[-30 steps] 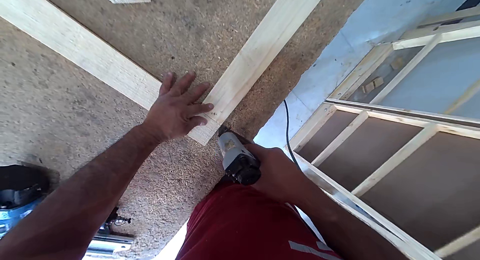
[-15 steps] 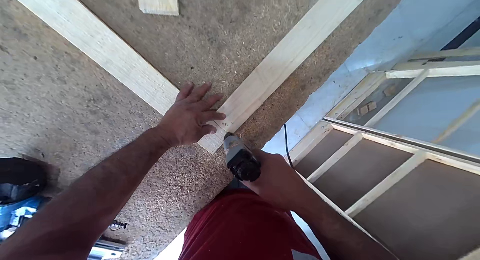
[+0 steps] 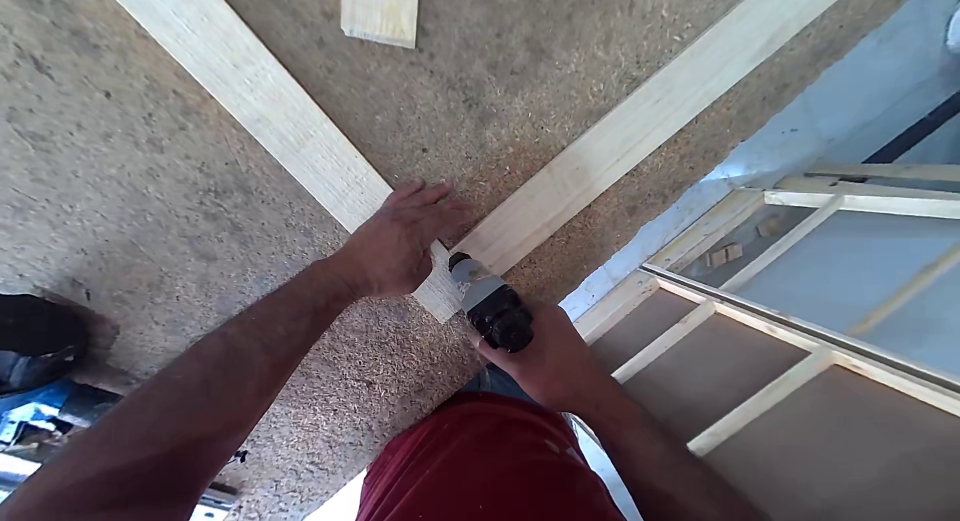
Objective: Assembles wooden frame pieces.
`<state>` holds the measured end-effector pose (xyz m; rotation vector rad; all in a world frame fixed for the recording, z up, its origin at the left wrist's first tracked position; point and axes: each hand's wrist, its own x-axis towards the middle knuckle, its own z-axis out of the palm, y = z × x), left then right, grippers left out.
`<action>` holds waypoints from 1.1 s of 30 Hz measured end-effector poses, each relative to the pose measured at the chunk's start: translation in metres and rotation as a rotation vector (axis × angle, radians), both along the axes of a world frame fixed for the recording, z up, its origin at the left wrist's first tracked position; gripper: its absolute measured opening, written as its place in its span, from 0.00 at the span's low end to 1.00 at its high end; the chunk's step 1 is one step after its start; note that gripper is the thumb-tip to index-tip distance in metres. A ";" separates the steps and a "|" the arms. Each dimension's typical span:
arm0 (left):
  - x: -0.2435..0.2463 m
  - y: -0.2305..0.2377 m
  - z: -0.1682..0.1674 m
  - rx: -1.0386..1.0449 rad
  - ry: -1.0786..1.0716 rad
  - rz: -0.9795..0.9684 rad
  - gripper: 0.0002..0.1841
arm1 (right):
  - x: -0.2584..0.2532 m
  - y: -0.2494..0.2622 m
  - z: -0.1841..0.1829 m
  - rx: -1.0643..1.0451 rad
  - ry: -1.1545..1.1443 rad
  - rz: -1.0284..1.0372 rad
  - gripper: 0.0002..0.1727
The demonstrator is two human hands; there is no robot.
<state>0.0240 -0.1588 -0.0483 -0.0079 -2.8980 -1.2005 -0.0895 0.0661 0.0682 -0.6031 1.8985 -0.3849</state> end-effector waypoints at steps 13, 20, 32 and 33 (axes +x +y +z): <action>0.002 0.001 -0.003 -0.009 0.023 0.007 0.34 | 0.005 0.017 0.002 0.042 0.052 0.024 0.17; 0.002 0.003 -0.004 -0.033 0.039 0.022 0.33 | 0.010 0.031 0.002 0.063 0.082 0.042 0.18; 0.001 0.005 -0.002 -0.046 0.071 0.085 0.26 | 0.008 0.039 0.004 0.126 0.049 0.046 0.20; 0.001 0.006 -0.003 -0.050 0.077 0.089 0.26 | 0.009 0.038 0.005 0.142 0.045 0.048 0.20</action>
